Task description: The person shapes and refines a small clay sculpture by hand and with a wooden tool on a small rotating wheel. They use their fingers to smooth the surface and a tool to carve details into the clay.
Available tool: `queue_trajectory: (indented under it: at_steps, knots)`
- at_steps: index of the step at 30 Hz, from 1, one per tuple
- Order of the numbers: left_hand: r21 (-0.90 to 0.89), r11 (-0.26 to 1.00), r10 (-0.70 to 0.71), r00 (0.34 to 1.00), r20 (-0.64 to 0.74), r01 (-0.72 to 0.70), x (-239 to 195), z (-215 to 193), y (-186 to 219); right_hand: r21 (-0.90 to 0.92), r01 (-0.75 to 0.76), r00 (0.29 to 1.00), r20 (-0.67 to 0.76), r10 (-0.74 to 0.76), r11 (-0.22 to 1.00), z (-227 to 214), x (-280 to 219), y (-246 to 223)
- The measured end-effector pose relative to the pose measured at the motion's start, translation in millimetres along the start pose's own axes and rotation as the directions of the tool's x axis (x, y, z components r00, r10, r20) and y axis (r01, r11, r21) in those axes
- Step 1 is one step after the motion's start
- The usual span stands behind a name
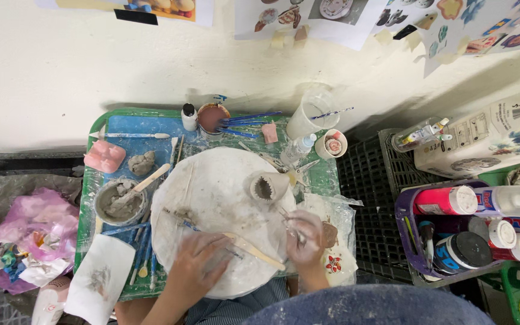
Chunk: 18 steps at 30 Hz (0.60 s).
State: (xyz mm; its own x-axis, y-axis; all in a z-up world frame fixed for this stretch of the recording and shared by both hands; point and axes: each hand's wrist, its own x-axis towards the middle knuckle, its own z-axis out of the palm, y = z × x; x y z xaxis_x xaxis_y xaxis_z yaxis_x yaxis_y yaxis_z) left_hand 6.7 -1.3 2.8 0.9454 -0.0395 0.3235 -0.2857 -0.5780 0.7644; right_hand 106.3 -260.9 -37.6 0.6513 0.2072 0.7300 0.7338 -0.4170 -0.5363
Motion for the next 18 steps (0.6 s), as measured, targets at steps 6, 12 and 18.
queue_trajectory:
  at_steps: [6, 12, 18]
  knots:
    - [-0.193, 0.980, -0.008, 0.988, 0.155, 0.038, -13, -6, 1, -0.267, 0.470, 0.881, 0.198, -0.429, 0.841, -20, 40, -3]
    - [0.030, 1.000, 0.014, 0.956, -0.294, -0.005, -15, -45, -37, -0.236, 0.439, 0.892, 0.224, -0.391, 0.867, 0, 64, -16]
    - [-0.387, 0.910, -0.260, 0.932, -0.251, 0.150, 4, -64, -80, -0.184, 0.415, 0.903, 0.208, -0.377, 0.891, 23, 73, -4]
